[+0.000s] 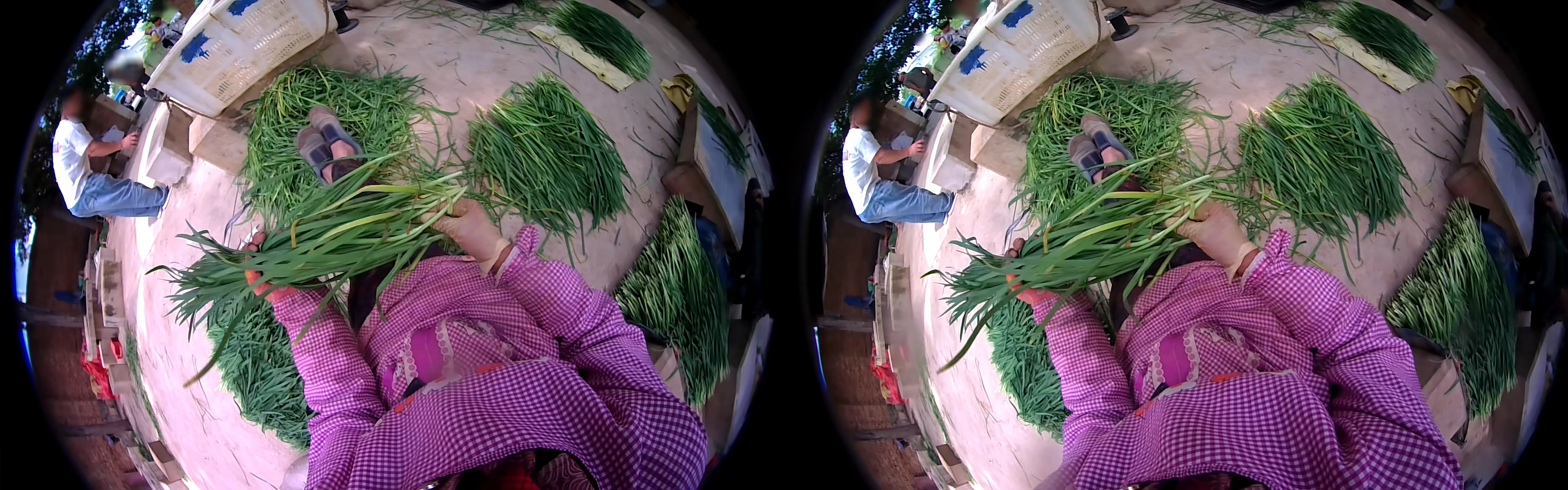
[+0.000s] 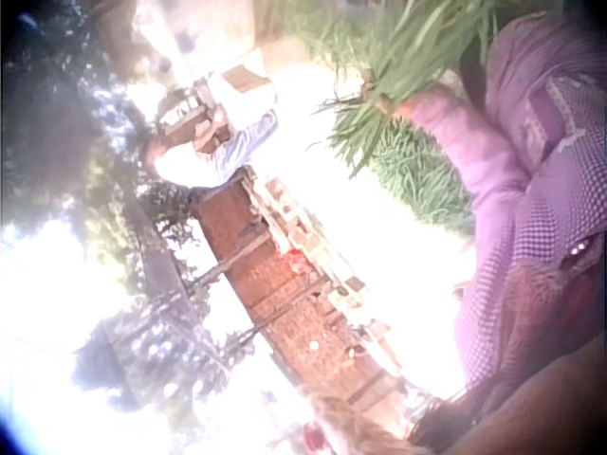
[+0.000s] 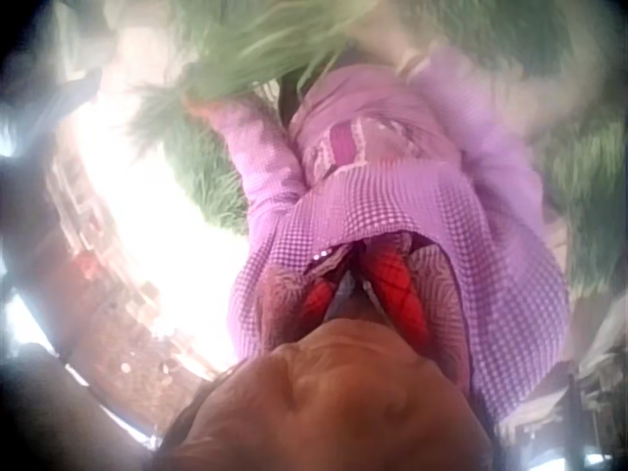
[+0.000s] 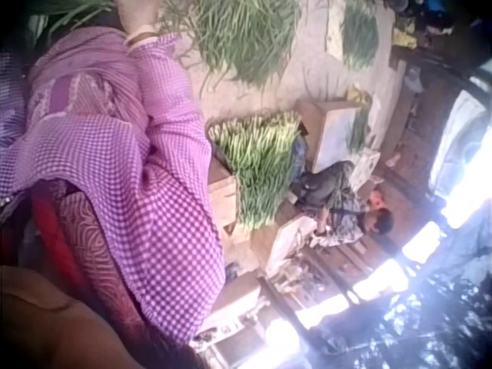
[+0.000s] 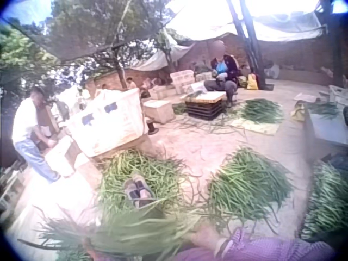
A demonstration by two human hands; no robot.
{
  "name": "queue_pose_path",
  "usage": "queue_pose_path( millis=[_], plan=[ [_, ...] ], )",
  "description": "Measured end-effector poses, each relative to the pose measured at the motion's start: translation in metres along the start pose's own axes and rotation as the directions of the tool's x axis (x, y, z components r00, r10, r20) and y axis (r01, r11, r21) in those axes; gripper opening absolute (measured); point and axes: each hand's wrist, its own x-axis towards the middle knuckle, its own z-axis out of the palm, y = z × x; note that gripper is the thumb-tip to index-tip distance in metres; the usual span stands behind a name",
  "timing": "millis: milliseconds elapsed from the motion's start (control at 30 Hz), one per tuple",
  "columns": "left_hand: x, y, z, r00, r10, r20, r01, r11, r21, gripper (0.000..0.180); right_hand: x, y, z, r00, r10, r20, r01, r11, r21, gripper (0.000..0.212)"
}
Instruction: The person bundles garlic chives by hand, gathering stalks from piles on the ground and securing them into bunches with ties.
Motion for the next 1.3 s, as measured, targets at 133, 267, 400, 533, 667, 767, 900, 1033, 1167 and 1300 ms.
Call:
queue_pose_path(
  millis=[133, 267, 400, 533, 667, 767, 900, 1033, 1167, 1300],
  plan=[
    [-0.006, 0.0, -0.016, 0.962, -0.026, -0.27, 0.017, 0.999, -0.034, 0.043, -0.031, -0.034, -0.012, 0.98, 0.162, 0.115, -0.172, 0.981, 0.086, 0.015],
    [-0.007, 0.009, -0.036, 0.985, 0.068, -0.16, -0.049, 0.992, 0.119, 0.037, -0.061, -0.042, -0.068, 0.85, 0.05, 0.525, 0.044, 0.985, -0.166, 0.016],
    [0.0, 0.024, -0.057, 0.992, 0.121, -0.032, -0.118, 0.99, 0.077, 0.041, -0.082, -0.042, -0.119, 0.759, 0.635, 0.147, -0.03, 0.259, -0.965, 0.023],
    [-0.004, 0.02, -0.028, 0.957, 0.056, -0.283, -0.009, 0.986, 0.166, 0.027, -0.07, -0.043, -0.121, 0.985, -0.171, 0.02, 0.084, 0.375, -0.923, 0.042],
    [0.003, 0.015, -0.045, 0.98, 0.102, -0.169, -0.067, 0.978, 0.197, 0.027, -0.022, -0.093, -0.018, 0.854, -0.448, 0.265, 0.372, 0.171, -0.912, 0.072],
    [-0.007, -0.006, 0.008, 0.994, -0.064, -0.092, 0.058, 0.996, -0.068, 0.026, 0.001, -0.081, 0.038, 0.763, -0.461, 0.453, 0.565, 0.135, -0.814, 0.068],
    [-0.005, -0.001, 0.007, 0.989, -0.103, -0.104, 0.113, 0.988, 0.103, 0.029, 0.001, -0.064, 0.037, 0.914, -0.308, 0.262, 0.377, 0.886, -0.271, 0.033],
    [-0.006, 0.006, -0.013, 0.975, -0.08, -0.208, 0.078, 0.997, -0.018, 0.028, -0.013, -0.073, -0.021, 0.973, -0.142, 0.18, 0.055, 0.906, 0.421, 0.024],
    [-0.003, 0.001, -0.027, 0.951, 0.056, -0.303, -0.043, 0.998, 0.049, 0.026, -0.048, -0.053, -0.093, 0.986, -0.037, 0.163, -0.021, 0.94, 0.34, 0.025],
    [-0.001, 0.003, -0.026, 0.893, 0.066, -0.445, 0.026, 0.98, 0.197, 0.036, -0.083, -0.03, -0.145, 0.918, 0.394, -0.042, -0.355, 0.771, -0.529, 0.029]
  ],
)
